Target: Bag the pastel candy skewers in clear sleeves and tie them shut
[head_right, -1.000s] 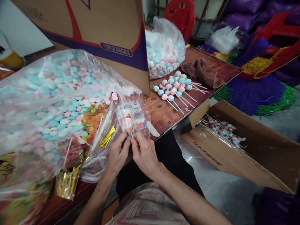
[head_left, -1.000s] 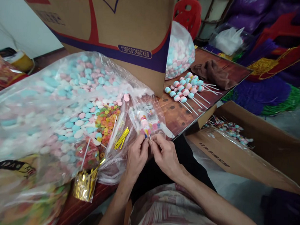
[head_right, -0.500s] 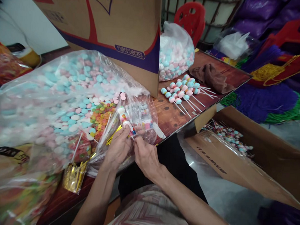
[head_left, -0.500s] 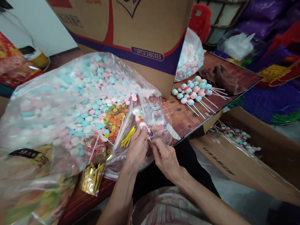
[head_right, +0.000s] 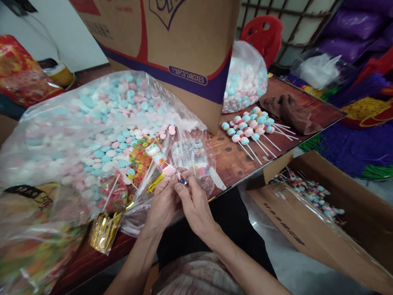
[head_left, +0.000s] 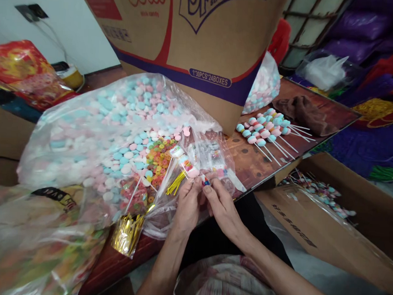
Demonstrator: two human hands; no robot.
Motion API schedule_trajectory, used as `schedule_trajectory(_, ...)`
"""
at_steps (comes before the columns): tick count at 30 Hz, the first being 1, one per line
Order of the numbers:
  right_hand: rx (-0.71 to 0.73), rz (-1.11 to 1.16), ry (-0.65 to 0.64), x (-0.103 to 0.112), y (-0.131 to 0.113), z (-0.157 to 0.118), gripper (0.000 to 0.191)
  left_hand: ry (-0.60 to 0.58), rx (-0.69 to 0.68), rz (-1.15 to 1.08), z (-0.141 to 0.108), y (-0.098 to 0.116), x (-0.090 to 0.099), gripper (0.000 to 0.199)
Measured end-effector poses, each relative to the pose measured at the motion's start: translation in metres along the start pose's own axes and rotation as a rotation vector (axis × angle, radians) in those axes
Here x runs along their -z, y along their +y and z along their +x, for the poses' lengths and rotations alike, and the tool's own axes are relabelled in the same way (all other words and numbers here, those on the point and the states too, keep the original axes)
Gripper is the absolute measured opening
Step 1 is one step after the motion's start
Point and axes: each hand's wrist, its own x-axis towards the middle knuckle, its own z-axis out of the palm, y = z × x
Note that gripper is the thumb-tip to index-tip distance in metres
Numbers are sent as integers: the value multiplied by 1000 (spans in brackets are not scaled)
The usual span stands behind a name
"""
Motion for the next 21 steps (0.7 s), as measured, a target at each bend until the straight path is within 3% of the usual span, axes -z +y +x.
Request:
schedule_trajectory(3,-107,243,2,-10,-7,5,41,-60,-51,49,-5,7,6,32)
schedule_trajectory(6,-234,478,-27,-23,-14,1,40,-132,-12,5,-14,23,21,31)
schedule_trajectory(8,-345,575,-126,-34,-18,-6,38,-161,21,-33,-22,33,37,28)
schedule_trajectory(12,-479,636,-346,-54,-15,-18,38,-108,-64,-83,-40,44,65,18)
schedule_trajectory(14,-405,488,-456,-57,-11,-17,39,-87,-77,-72,-47,48,69,15)
schedule_trajectory(17,-98,-43,-545,-49,-7,-2,30,-16,-157,-59,-49,55,69,13)
schedule_trajectory(21,281,-748,-328,-34,-3,32,22,145,-252,-106,-39,63,72,14)
